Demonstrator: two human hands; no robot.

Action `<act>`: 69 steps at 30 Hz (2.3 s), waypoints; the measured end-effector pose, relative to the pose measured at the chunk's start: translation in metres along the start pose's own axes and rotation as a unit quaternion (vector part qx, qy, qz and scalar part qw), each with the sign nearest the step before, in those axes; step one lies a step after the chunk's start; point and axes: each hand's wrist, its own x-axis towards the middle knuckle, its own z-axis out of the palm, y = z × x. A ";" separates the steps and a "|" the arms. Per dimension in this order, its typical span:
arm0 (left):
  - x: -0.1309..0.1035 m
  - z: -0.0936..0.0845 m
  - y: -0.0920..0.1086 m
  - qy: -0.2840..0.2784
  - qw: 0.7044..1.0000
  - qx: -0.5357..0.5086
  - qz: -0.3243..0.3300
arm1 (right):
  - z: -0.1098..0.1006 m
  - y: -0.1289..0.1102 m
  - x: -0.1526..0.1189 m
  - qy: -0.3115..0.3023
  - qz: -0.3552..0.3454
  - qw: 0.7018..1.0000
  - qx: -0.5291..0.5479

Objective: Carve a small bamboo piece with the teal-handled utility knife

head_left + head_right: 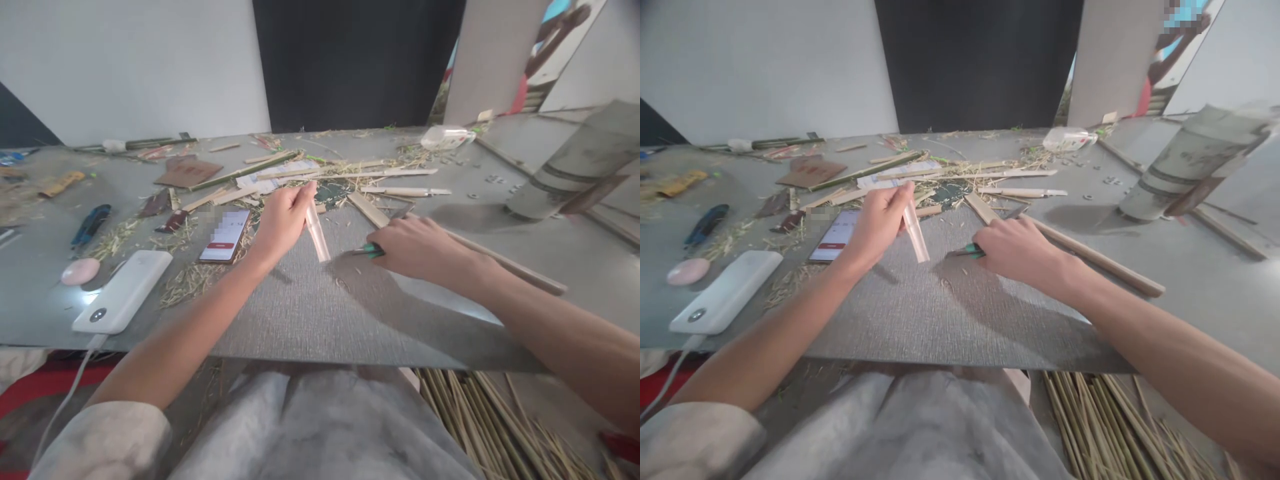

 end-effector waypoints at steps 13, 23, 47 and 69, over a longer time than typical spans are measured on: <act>-0.053 -0.014 0.066 0.069 0.987 -0.123 -0.074 | -0.021 -0.048 -0.013 0.013 -0.083 0.811 0.579; -0.087 0.011 0.072 0.062 0.974 -0.188 -0.107 | -0.003 -0.040 -0.015 -0.006 -0.118 0.762 0.636; -0.113 0.035 0.068 0.010 0.828 -0.496 -0.260 | 0.012 -0.035 -0.023 0.267 -0.191 0.905 0.269; -0.115 0.036 0.062 0.017 0.862 -0.468 -0.194 | 0.019 -0.036 -0.020 0.267 -0.178 0.903 0.286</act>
